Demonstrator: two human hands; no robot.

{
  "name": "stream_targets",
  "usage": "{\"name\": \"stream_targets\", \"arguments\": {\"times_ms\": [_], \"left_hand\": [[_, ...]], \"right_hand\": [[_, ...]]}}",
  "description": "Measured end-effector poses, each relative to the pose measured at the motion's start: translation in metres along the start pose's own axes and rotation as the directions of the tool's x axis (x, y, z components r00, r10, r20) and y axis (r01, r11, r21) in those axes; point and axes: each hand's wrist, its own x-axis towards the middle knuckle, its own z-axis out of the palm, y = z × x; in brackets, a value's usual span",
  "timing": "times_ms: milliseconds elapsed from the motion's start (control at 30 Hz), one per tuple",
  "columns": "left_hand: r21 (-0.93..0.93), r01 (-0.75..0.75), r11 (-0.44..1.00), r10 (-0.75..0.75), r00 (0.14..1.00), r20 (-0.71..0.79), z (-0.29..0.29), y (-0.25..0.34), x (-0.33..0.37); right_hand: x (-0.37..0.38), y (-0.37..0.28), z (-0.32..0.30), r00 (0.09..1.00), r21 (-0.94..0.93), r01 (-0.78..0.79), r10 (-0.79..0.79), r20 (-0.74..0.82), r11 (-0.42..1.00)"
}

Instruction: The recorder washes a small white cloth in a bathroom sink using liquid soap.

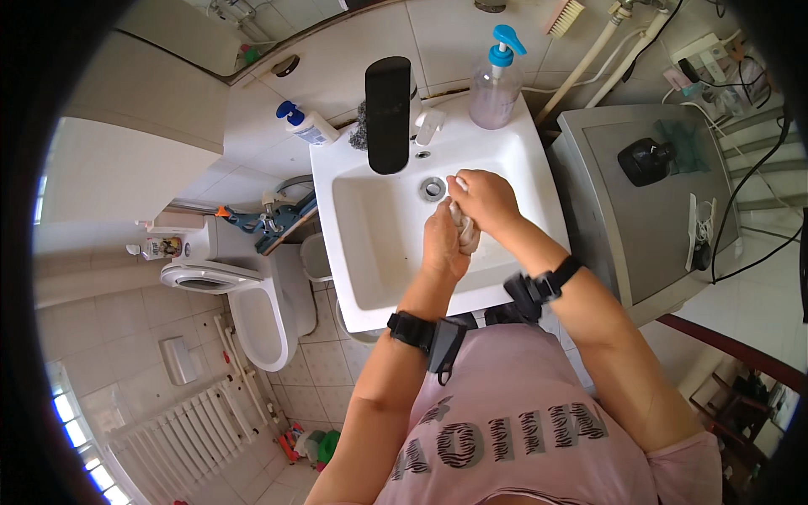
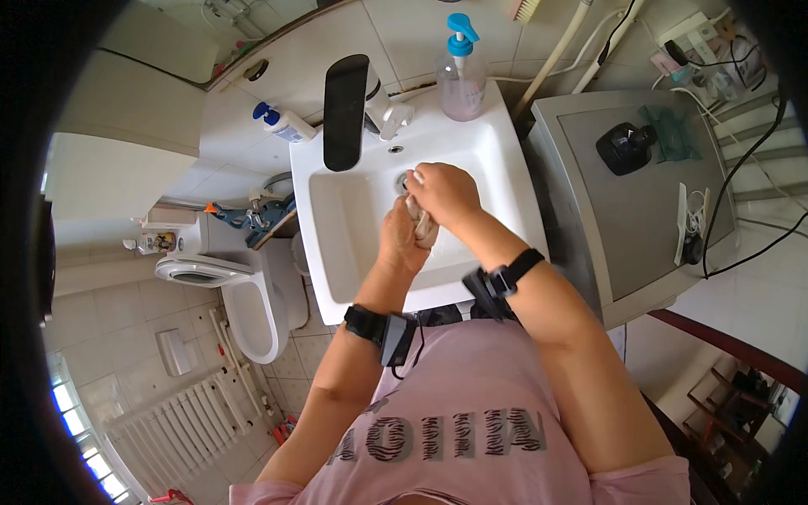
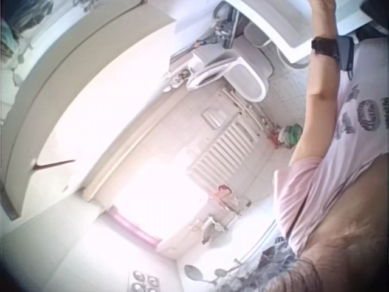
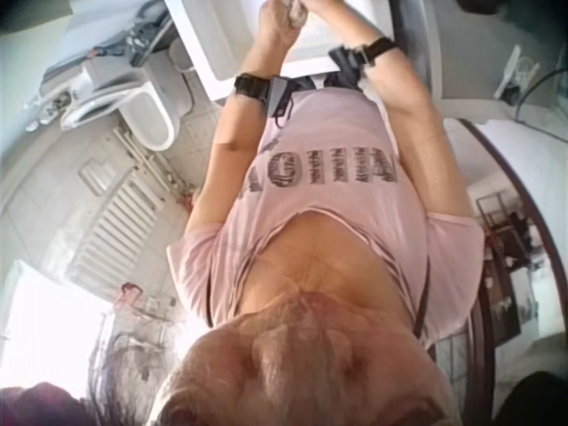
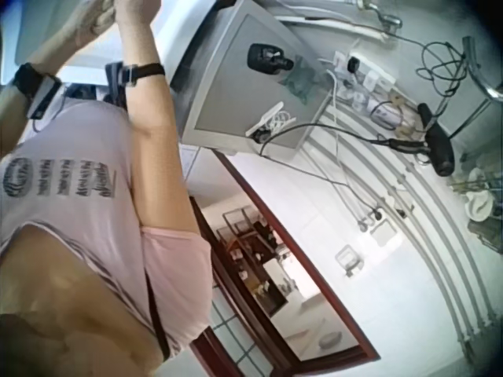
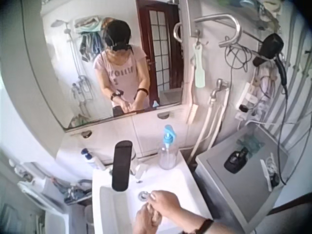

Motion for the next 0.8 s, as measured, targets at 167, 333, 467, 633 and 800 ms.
{"name": "stream_targets", "arguments": {"times_ms": [167,333,467,633,800], "left_hand": [[-0.21,-0.024,0.977,0.091,0.943,0.319,-0.065,0.004,0.031],[0.072,0.011,0.997,-0.014,0.999,0.037,-0.007,0.012,0.0],[0.581,-0.482,0.656,0.384,0.875,0.293,-0.079,-0.008,0.04],[-0.081,0.004,0.997,-0.002,1.0,0.03,-0.017,0.004,-0.003],[-0.26,0.111,0.959,-0.002,0.922,0.388,-0.077,-0.002,0.046]], "right_hand": [[-0.065,-0.058,0.023,0.912,0.005,0.388,-0.383,-0.149,0.922],[-0.001,-0.011,0.002,0.999,0.027,-0.036,0.036,-0.017,0.999],[-0.06,-0.054,0.019,0.939,0.032,0.345,-0.345,-0.013,0.938],[-0.002,-0.014,0.01,0.998,0.05,-0.061,0.061,0.006,0.997],[-0.06,-0.042,0.036,0.926,-0.015,0.37,-0.369,-0.081,0.929]]}}
